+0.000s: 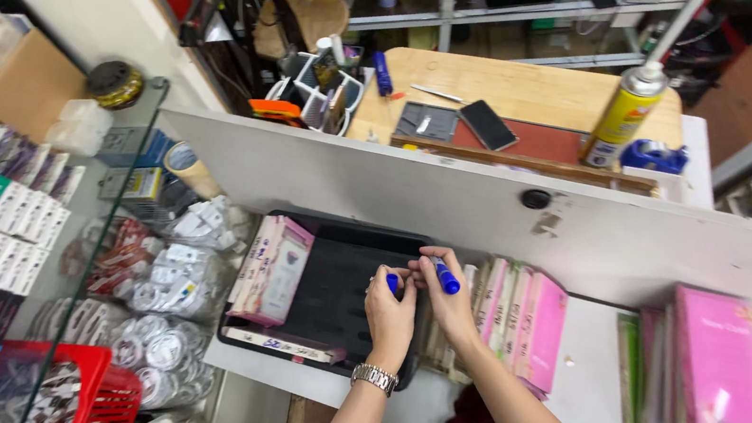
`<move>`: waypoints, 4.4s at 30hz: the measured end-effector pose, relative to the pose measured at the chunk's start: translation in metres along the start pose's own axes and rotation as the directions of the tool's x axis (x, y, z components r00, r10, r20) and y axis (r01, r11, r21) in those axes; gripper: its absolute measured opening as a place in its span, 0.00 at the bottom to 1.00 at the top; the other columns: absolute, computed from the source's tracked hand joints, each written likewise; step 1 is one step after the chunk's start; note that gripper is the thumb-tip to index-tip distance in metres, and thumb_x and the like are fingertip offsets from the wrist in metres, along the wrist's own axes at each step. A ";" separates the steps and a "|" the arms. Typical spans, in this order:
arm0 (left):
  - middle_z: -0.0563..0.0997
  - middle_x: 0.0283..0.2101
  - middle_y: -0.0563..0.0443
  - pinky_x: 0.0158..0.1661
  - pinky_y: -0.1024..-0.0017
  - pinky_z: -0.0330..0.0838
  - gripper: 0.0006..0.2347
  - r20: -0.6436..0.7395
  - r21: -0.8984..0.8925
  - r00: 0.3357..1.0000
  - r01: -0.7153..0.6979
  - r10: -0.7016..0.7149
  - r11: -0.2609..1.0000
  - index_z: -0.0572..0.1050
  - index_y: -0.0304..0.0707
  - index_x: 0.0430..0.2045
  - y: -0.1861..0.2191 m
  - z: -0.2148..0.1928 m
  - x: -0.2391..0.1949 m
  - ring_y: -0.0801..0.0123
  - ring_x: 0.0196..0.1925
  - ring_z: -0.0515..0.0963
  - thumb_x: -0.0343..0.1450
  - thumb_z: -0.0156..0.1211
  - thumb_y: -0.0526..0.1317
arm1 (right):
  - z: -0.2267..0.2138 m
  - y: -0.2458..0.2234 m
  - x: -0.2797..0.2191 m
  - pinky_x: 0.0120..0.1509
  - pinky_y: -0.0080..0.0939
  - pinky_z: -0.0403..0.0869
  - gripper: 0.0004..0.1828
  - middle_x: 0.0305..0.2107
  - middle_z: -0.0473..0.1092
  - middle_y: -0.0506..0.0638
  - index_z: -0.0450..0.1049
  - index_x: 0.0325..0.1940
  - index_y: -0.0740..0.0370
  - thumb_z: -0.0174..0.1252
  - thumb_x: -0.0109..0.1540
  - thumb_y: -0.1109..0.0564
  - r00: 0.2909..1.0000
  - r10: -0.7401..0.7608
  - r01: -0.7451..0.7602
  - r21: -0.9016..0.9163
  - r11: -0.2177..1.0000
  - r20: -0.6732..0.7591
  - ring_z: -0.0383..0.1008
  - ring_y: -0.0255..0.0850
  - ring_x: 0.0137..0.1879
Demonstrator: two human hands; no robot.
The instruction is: The person writes on the spines of small rectangular packages using a blue marker, then places them into a black tray. The person repeats this process for multiple packages of different colors and sizes.
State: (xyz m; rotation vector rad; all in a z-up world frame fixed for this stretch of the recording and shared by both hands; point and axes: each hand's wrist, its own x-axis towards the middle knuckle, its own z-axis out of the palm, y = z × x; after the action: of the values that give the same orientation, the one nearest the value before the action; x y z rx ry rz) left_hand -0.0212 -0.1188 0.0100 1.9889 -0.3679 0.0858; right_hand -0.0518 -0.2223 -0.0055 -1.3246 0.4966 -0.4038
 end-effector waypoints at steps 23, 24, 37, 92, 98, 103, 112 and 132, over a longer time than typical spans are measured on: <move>0.73 0.49 0.24 0.51 0.50 0.68 0.20 0.245 0.163 0.967 -0.113 0.071 0.980 0.67 0.20 0.47 0.011 0.187 -0.154 0.33 0.52 0.73 0.62 0.63 0.27 | -0.235 0.073 -0.066 0.43 0.45 0.74 0.34 0.33 0.72 0.56 0.67 0.56 0.55 0.74 0.52 0.46 0.924 0.157 -0.304 -0.421 0.854 -0.349 0.73 0.45 0.38; 0.73 0.49 0.25 0.52 0.50 0.68 0.20 0.238 0.174 0.970 -0.097 0.054 0.980 0.67 0.20 0.49 0.012 0.189 -0.157 0.33 0.53 0.73 0.63 0.63 0.27 | -0.238 0.073 -0.066 0.42 0.44 0.74 0.34 0.33 0.72 0.56 0.67 0.56 0.55 0.74 0.52 0.47 0.931 0.146 -0.288 -0.427 0.857 -0.336 0.73 0.44 0.38; 0.81 0.38 0.28 0.47 0.53 0.73 0.20 0.303 0.166 0.945 0.071 -0.119 0.984 0.71 0.26 0.44 0.066 0.189 -0.175 0.37 0.45 0.81 0.60 0.71 0.31 | -0.279 0.037 -0.087 0.55 0.39 0.72 0.18 0.49 0.71 0.51 0.68 0.61 0.56 0.56 0.66 0.55 0.964 -0.034 -0.011 -0.166 0.986 -0.265 0.70 0.35 0.55; 0.83 0.31 0.32 0.38 0.55 0.75 0.11 0.200 0.196 0.976 -0.122 0.082 0.973 0.74 0.29 0.38 0.095 0.086 -0.121 0.44 0.36 0.84 0.64 0.68 0.30 | -0.203 -0.047 -0.072 0.38 0.40 0.68 0.10 0.24 0.72 0.49 0.77 0.36 0.64 0.65 0.61 0.53 0.951 -0.307 0.264 -0.456 0.850 -0.020 0.67 0.36 0.32; 0.83 0.30 0.33 0.38 0.56 0.75 0.12 0.199 0.181 0.977 -0.118 0.081 0.976 0.75 0.30 0.37 0.095 0.087 -0.121 0.44 0.36 0.84 0.62 0.68 0.29 | -0.209 -0.051 -0.071 0.39 0.38 0.70 0.10 0.26 0.74 0.49 0.77 0.36 0.64 0.65 0.61 0.53 0.956 -0.293 0.242 -0.504 0.829 -0.024 0.71 0.34 0.33; 0.82 0.31 0.33 0.38 0.55 0.75 0.11 0.183 0.176 0.979 -0.122 0.089 0.977 0.76 0.31 0.38 0.091 0.088 -0.121 0.43 0.36 0.83 0.63 0.66 0.29 | -0.207 -0.051 -0.071 0.38 0.38 0.70 0.11 0.26 0.75 0.49 0.77 0.35 0.64 0.65 0.60 0.53 0.947 -0.321 0.277 -0.511 0.813 0.003 0.73 0.35 0.33; 0.82 0.31 0.33 0.38 0.54 0.74 0.10 0.161 0.179 0.980 -0.145 0.117 0.973 0.76 0.31 0.38 0.090 0.089 -0.121 0.42 0.36 0.83 0.64 0.65 0.29 | -0.211 -0.046 -0.068 0.36 0.39 0.69 0.11 0.24 0.73 0.50 0.76 0.34 0.65 0.66 0.59 0.54 0.951 -0.308 0.267 -0.552 0.790 0.020 0.70 0.36 0.30; 0.83 0.30 0.33 0.37 0.56 0.76 0.08 0.195 0.190 0.978 -0.112 0.074 0.975 0.75 0.30 0.37 0.092 0.088 -0.116 0.45 0.34 0.84 0.66 0.62 0.29 | -0.209 -0.042 -0.060 0.38 0.37 0.70 0.11 0.24 0.75 0.48 0.75 0.35 0.64 0.63 0.61 0.53 0.962 -0.268 0.207 -0.504 0.838 -0.050 0.71 0.33 0.32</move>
State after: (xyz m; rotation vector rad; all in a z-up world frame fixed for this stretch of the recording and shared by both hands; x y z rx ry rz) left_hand -0.1674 -0.2080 0.0258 2.1857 -0.5944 -0.0052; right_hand -0.2183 -0.3681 0.0075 -1.8829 0.5591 -0.5904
